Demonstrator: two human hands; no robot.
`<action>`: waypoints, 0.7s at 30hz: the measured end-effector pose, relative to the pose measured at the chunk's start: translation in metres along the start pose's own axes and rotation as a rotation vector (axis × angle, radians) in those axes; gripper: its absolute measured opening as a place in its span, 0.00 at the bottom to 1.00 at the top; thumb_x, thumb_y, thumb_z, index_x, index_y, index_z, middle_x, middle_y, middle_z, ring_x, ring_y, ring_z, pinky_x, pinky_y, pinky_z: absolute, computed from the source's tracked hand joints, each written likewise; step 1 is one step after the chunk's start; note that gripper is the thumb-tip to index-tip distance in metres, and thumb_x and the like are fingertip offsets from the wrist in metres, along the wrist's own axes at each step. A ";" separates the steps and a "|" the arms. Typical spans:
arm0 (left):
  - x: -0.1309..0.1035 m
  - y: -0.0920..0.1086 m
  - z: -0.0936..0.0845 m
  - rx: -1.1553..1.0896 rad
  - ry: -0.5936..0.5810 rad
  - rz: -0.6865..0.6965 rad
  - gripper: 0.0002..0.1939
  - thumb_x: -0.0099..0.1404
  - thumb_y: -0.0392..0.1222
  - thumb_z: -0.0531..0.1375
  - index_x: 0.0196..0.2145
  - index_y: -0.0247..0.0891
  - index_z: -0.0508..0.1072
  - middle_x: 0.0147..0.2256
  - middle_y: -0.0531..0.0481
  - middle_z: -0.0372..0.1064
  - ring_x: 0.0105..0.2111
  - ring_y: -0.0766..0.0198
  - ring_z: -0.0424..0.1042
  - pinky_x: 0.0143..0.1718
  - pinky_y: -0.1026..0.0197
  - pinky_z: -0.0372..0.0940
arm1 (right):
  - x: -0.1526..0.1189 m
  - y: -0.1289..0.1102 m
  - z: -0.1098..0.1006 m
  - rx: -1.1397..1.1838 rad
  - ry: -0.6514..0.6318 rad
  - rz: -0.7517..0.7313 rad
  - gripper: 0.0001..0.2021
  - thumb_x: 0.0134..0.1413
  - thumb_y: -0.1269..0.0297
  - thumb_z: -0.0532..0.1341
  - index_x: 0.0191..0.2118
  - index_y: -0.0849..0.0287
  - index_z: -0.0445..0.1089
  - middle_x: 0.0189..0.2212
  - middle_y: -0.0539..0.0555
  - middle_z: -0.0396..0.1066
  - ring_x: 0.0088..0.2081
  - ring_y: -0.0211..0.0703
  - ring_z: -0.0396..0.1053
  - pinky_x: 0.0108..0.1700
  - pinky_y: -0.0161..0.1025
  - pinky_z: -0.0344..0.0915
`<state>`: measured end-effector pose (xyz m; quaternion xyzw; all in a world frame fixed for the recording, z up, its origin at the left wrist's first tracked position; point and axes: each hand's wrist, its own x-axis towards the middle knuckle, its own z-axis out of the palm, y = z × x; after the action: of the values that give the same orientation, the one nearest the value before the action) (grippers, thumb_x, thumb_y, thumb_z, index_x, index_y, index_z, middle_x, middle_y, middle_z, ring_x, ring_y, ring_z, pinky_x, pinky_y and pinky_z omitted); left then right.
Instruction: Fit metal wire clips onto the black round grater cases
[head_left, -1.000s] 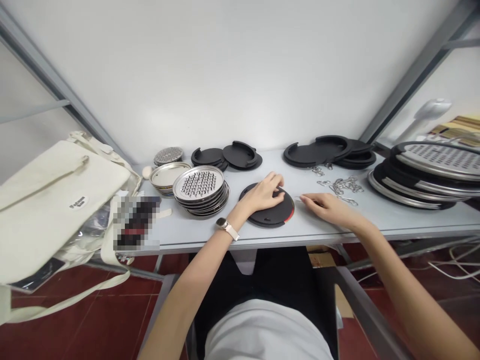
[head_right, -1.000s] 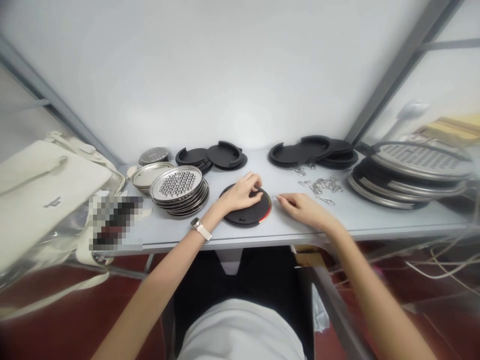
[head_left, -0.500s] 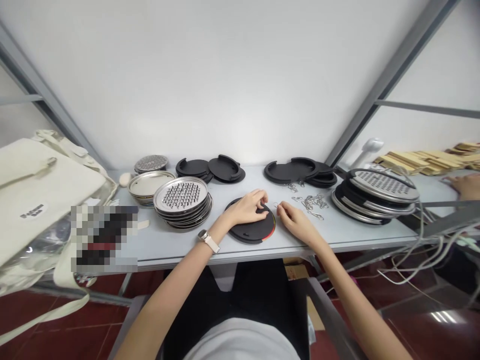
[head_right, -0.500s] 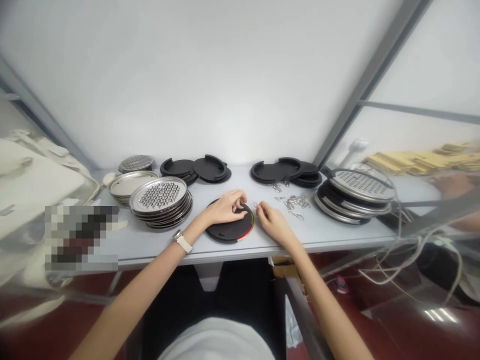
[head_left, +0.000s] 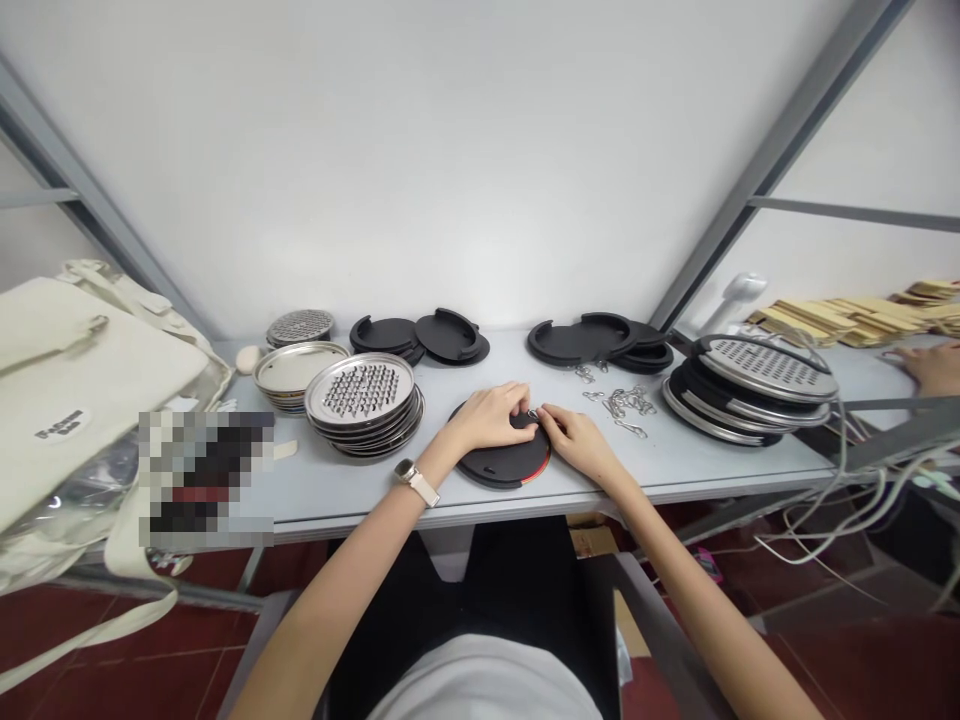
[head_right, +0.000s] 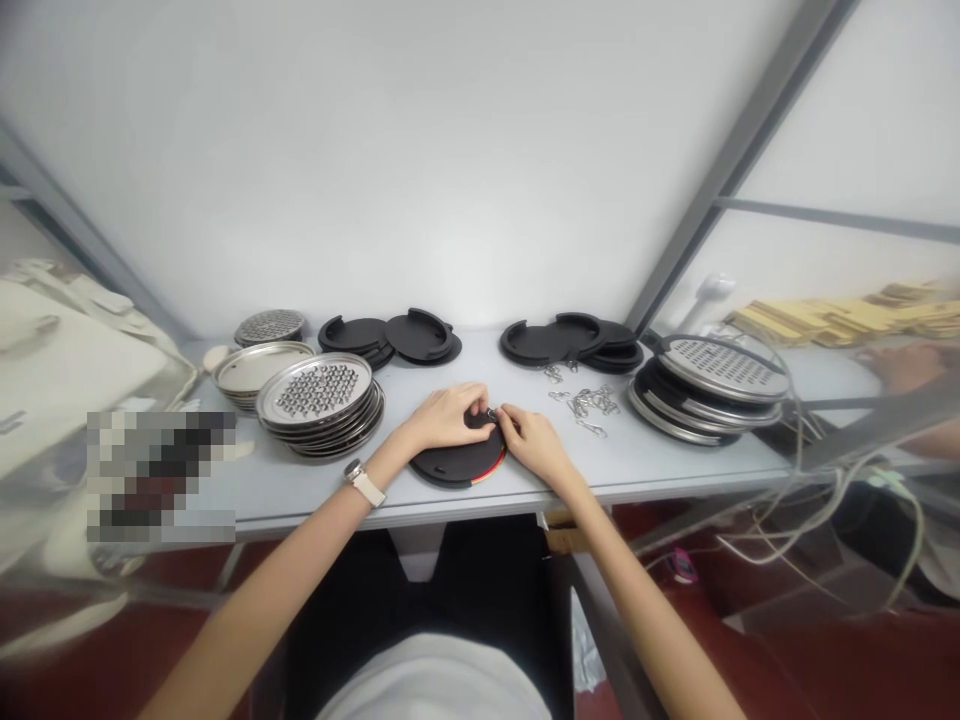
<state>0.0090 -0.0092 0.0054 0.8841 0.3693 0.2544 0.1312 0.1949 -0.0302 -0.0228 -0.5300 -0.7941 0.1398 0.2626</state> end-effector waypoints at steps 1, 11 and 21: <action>0.000 0.000 0.000 0.019 -0.013 -0.011 0.08 0.58 0.44 0.59 0.31 0.41 0.62 0.30 0.56 0.66 0.28 0.65 0.66 0.29 0.63 0.58 | -0.001 0.000 0.000 -0.005 0.000 -0.001 0.16 0.63 0.58 0.44 0.26 0.55 0.58 0.20 0.50 0.66 0.23 0.41 0.62 0.29 0.35 0.53; 0.001 0.001 0.001 0.050 -0.051 -0.031 0.09 0.59 0.46 0.58 0.28 0.41 0.62 0.28 0.56 0.67 0.25 0.66 0.65 0.25 0.63 0.53 | -0.003 -0.001 0.001 -0.102 0.001 0.004 0.16 0.63 0.60 0.44 0.27 0.54 0.61 0.21 0.52 0.69 0.24 0.44 0.66 0.30 0.36 0.53; -0.001 0.001 0.001 0.064 -0.039 -0.017 0.09 0.59 0.46 0.57 0.28 0.41 0.62 0.28 0.56 0.68 0.25 0.66 0.64 0.24 0.63 0.52 | -0.006 0.000 0.001 -0.112 -0.004 -0.006 0.16 0.64 0.60 0.43 0.27 0.54 0.60 0.21 0.52 0.68 0.23 0.44 0.65 0.29 0.36 0.52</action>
<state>0.0093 -0.0108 0.0049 0.8895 0.3822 0.2239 0.1120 0.1958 -0.0353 -0.0254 -0.5412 -0.8028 0.0953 0.2313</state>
